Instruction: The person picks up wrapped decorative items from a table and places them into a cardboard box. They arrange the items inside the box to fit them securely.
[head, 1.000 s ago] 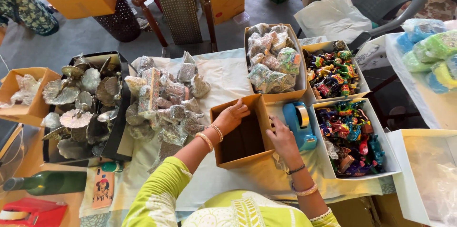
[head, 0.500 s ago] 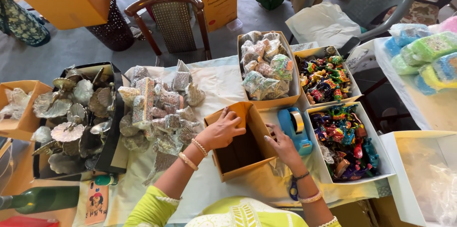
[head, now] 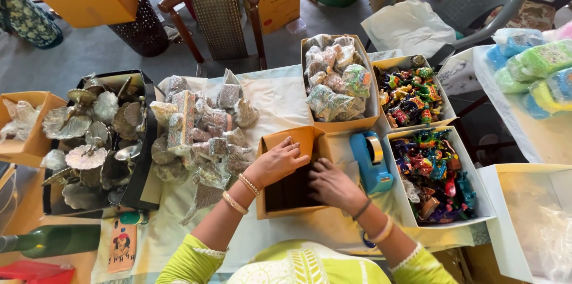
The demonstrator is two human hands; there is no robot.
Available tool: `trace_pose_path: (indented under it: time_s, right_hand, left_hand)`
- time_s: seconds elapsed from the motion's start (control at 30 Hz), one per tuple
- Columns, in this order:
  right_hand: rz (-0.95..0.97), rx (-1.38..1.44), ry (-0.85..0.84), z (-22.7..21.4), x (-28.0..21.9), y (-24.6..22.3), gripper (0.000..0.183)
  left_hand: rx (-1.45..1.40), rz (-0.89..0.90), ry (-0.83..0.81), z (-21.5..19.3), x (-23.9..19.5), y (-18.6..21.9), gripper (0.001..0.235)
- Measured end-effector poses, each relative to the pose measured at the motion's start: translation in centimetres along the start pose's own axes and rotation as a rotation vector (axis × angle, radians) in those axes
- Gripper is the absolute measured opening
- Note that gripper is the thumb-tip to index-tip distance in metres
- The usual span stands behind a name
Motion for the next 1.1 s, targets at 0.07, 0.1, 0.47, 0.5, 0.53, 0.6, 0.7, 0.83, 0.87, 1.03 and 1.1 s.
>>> trace_pose_path:
  time_s: [0.07,0.1,0.47,0.5,0.53,0.6,0.7,0.83,0.87,1.03,1.1]
  right_hand:
    - [0.092,-0.114,-0.319,2.2,0.5,1.1,0.027]
    - [0.091,-0.115,-0.321,3.7,0.7,1.6,0.027]
    - [-0.113,0.057,0.176,0.8,1.7,-2.7,0.030]
    - [-0.117,0.056,0.176,0.1,1.5,-2.9,0.030]
    - [-0.087,0.108,0.262,-0.9,1.3,-2.9,0.030]
    - [-0.058,0.161,0.344,-2.6,0.1,-2.5,0.032]
    - [-0.008,0.325,0.733,-5.2,-3.0,0.5,0.015]
    - [0.267,0.543,0.742,-5.1,-6.1,5.8,0.021]
    - [0.369,0.656,0.707,-5.1,-6.7,6.8,0.019]
    - [0.377,0.446,0.460,-3.1,-7.1,6.2,0.023]
    - [0.370,0.384,0.372,-1.1,-7.1,6.1,0.030]
  left_hand:
    - [0.072,-0.005,-0.061,0.8,0.0,0.0,0.025]
    - [0.071,-0.008,-0.060,0.7,0.1,0.0,0.025]
    - [-0.273,-0.211,0.410,-2.4,-0.8,-1.9,0.025]
    - [-0.270,-0.213,0.411,-1.8,-1.1,-2.5,0.025]
    - [-0.405,-0.392,0.388,-0.8,-1.5,-3.8,0.021]
    - [-0.542,-0.575,0.361,1.7,-2.4,-6.0,0.017]
    - [-0.614,-0.895,0.474,3.3,-3.5,-9.1,0.028]
    - [-0.092,-0.813,0.517,-0.8,-2.5,-8.2,0.043]
    - [0.116,-0.796,0.421,-0.9,-2.1,-7.8,0.052]
    - [-0.275,-0.899,-0.012,5.1,-3.8,-7.6,0.051]
    - [-0.437,-0.961,-0.233,4.1,-4.1,-6.7,0.057]
Point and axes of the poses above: each hand's wrist, its own x-axis towards the middle knuckle, its own z-axis out of the palm, y = z × x, the point moved 4 cm from there along x, towards the middle knuckle, and after that the axes turned 8 degrees about x, right-handed, at the moved point
